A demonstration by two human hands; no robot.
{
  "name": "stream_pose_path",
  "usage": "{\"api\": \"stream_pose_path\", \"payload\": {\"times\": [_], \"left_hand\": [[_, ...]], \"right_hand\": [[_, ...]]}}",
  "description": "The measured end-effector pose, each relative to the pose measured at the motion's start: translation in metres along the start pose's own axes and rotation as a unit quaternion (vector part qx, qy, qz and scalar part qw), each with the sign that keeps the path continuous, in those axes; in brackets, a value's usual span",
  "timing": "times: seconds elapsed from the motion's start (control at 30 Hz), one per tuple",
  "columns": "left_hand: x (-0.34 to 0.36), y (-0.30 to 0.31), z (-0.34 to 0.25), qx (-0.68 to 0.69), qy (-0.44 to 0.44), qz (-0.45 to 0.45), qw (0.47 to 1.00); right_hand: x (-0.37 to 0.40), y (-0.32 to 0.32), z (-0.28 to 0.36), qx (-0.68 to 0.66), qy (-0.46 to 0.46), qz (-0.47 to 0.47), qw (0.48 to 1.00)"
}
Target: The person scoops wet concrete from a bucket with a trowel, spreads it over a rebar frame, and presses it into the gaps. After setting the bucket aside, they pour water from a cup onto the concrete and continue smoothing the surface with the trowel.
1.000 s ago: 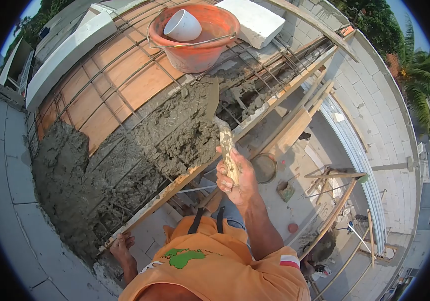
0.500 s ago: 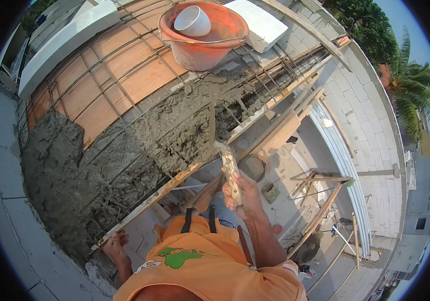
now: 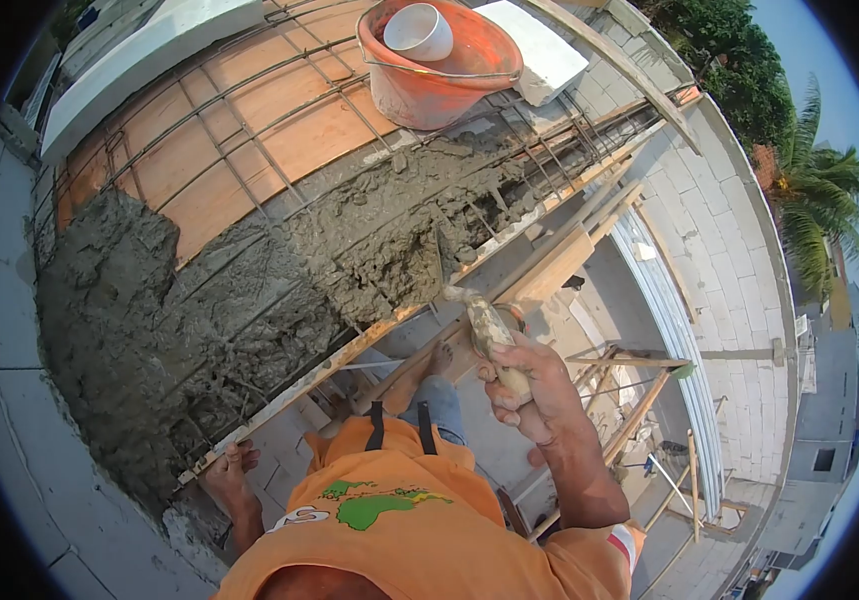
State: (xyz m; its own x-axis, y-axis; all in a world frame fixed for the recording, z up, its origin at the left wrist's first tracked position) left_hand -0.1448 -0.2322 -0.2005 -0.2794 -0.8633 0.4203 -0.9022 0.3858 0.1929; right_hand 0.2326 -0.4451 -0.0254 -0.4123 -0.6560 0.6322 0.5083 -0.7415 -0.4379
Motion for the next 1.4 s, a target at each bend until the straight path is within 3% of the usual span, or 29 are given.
{"api": "stream_pose_path", "payload": {"times": [0.07,0.2,0.4,0.6,0.7,0.77,0.8,0.87,0.93,1.03,1.17,1.3,1.4], "left_hand": [[-0.001,0.001,0.001,0.009,-0.005,0.007,1.0],[-0.001,0.001,-0.001,0.001,-0.012,0.022,1.0],[-0.001,0.0,0.004,0.022,-0.016,0.017,1.0],[-0.001,0.0,0.002,0.013,-0.031,0.021,0.999],[-0.002,0.0,0.002,0.032,-0.028,0.024,0.999],[-0.001,-0.001,0.002,0.033,-0.029,0.019,0.999],[-0.001,-0.001,0.002,0.032,-0.031,0.02,0.999],[-0.002,-0.001,0.002,0.031,-0.033,0.018,0.999],[-0.001,0.0,0.004,0.03,-0.037,0.019,0.999],[-0.002,-0.001,0.0,0.029,-0.038,0.018,0.999],[-0.001,-0.001,0.0,0.018,-0.032,0.02,0.999],[-0.001,-0.003,0.001,0.012,-0.037,0.027,0.999],[-0.003,-0.003,0.003,0.0,-0.054,0.031,0.998]], "right_hand": [[-0.006,-0.005,0.007,-0.068,-0.001,0.015,0.998],[0.001,-0.038,0.026,-0.01,-0.01,-0.045,0.999],[0.004,-0.055,0.036,0.048,0.111,0.002,0.993],[0.007,-0.055,0.033,0.14,0.193,-0.075,0.968],[0.004,-0.053,0.028,0.229,0.254,-0.142,0.929],[0.002,-0.052,0.024,0.254,0.392,-0.174,0.867],[-0.005,-0.046,0.021,0.252,0.394,-0.175,0.867],[-0.018,-0.039,0.02,0.405,0.477,-0.233,0.745],[-0.028,-0.043,0.019,0.367,0.475,-0.24,0.763],[-0.029,-0.052,0.021,0.512,0.547,-0.207,0.629],[-0.027,-0.072,0.03,0.536,0.563,-0.185,0.601],[-0.1,-0.071,0.036,0.646,0.463,-0.145,0.589],[-0.131,-0.076,0.034,0.639,0.497,-0.162,0.565]]}}
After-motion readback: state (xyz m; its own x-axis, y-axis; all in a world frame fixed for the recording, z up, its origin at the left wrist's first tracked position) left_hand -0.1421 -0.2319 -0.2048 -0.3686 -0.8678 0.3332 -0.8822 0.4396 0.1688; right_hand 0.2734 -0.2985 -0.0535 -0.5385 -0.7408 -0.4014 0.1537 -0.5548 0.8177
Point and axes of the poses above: each hand's wrist, its own x-axis away from the middle knuckle, its own y-axis out of the back of the hand, z = x × y, the point moved 2 cm from there along -x, towards the middle knuckle, and after that the axes turned 10 degrees about z, right-handed, at the moved point
